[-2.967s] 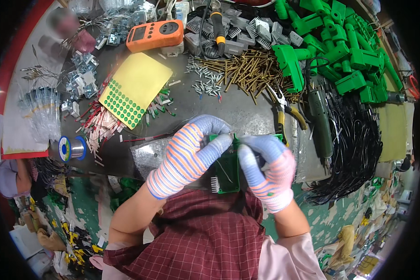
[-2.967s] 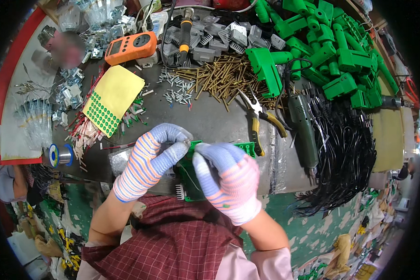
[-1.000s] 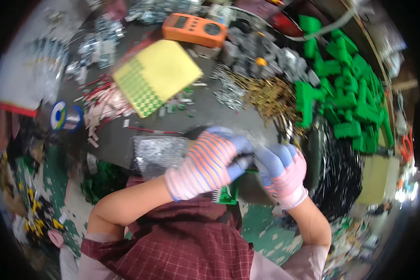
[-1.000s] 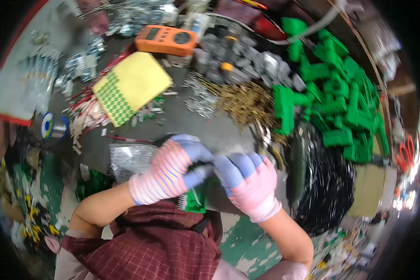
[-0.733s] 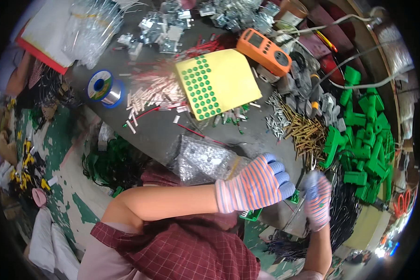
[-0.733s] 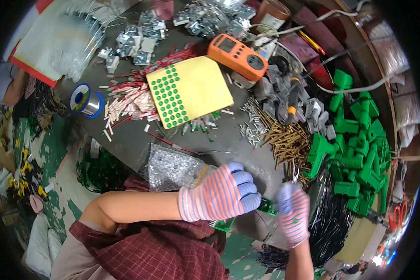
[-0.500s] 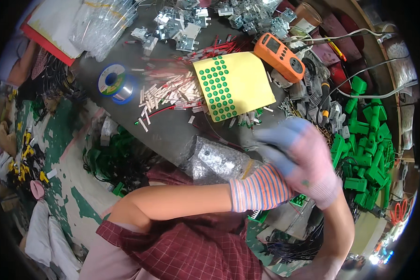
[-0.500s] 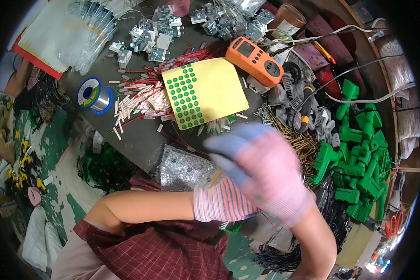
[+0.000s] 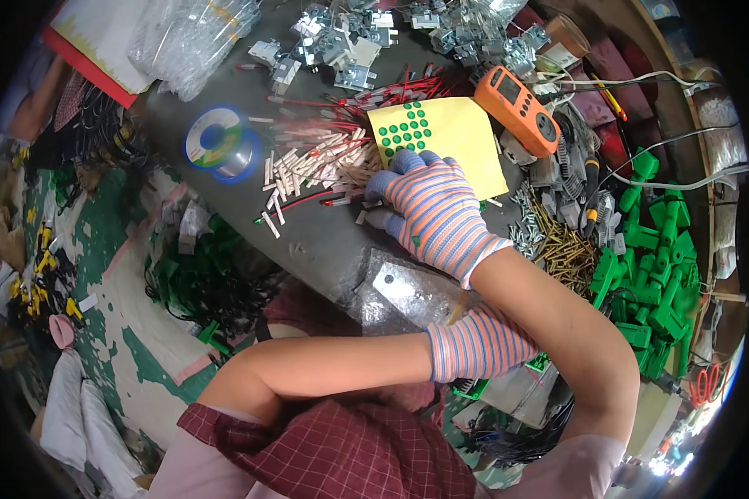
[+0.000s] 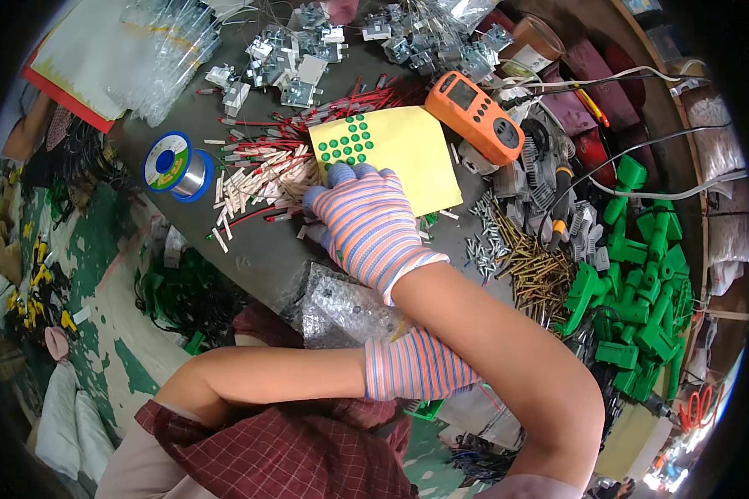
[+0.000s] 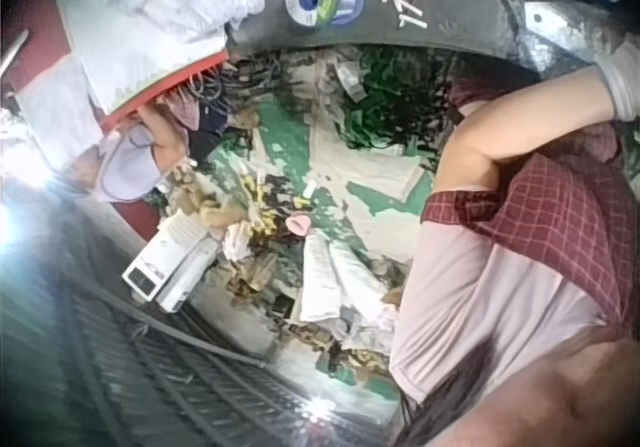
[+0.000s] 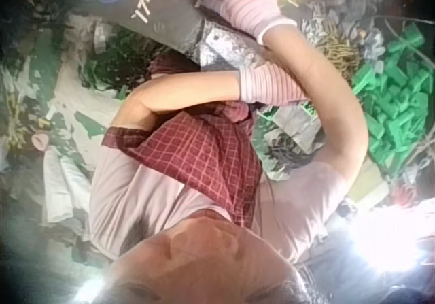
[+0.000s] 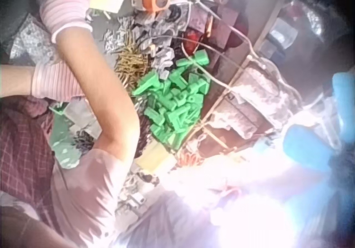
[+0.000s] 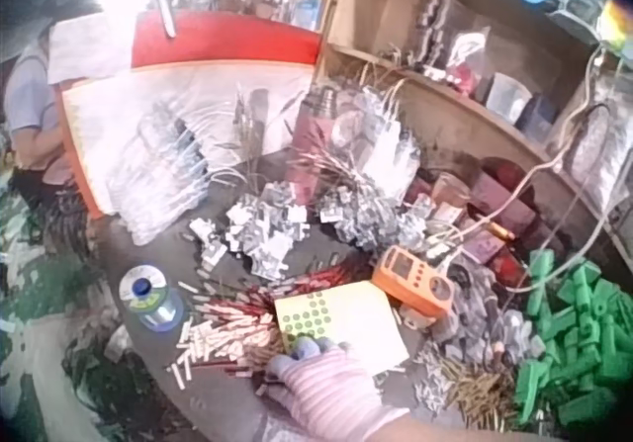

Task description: The person picks up a green plastic housing, uses a power screwdriver to secure a component, and then threads wires into the housing to solder them with a soldering iron.

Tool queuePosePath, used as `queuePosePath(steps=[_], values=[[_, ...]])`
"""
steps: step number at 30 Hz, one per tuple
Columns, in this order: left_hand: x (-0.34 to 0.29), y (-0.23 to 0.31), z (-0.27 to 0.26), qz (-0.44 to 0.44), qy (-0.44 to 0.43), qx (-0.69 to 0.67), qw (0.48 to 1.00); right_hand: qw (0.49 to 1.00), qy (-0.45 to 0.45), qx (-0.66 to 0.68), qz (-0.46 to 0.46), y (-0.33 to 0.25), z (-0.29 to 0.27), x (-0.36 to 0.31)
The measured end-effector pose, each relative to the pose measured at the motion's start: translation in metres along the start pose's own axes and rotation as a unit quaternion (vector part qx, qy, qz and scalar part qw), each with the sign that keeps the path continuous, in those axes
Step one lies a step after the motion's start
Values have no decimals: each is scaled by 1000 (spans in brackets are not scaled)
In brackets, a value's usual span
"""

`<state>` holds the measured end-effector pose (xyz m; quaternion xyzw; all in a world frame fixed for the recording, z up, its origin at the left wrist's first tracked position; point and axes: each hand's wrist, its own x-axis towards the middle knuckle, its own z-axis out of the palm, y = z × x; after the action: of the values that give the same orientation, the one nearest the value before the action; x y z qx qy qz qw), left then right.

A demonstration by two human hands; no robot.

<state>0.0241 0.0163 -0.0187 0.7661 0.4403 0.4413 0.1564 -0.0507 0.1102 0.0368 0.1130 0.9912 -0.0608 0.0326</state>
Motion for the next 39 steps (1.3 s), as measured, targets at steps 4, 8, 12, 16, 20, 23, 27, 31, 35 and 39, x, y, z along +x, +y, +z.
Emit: queuePosePath(steps=[4,8,12,16,20,23,27,31,35,39], values=[[-4,-2,9,27,4,34,999,998,1,-55,-15,-4,0,4],[-3,0,7,29,-53,42,997,987,75,-128,-60,1,19,-4],[0,0,9,29,30,77,996,993,114,4,2,8,-18,-30],[14,0,-13,-58,-15,-10,998,828,199,507,134,18,-66,-114],[28,6,-26,-46,27,16,998,669,261,593,364,22,-60,-220],[32,8,-20,-89,22,-52,994,647,297,571,410,17,-36,-270],[34,14,-22,-144,-16,-59,988,606,337,590,414,11,-13,-292],[30,13,-21,-124,8,-54,991,600,321,612,402,10,-7,-288],[30,14,-21,-120,14,-53,991,610,295,615,403,12,-4,-282],[30,16,-23,-127,9,-52,990,616,293,605,411,14,-6,-280]])
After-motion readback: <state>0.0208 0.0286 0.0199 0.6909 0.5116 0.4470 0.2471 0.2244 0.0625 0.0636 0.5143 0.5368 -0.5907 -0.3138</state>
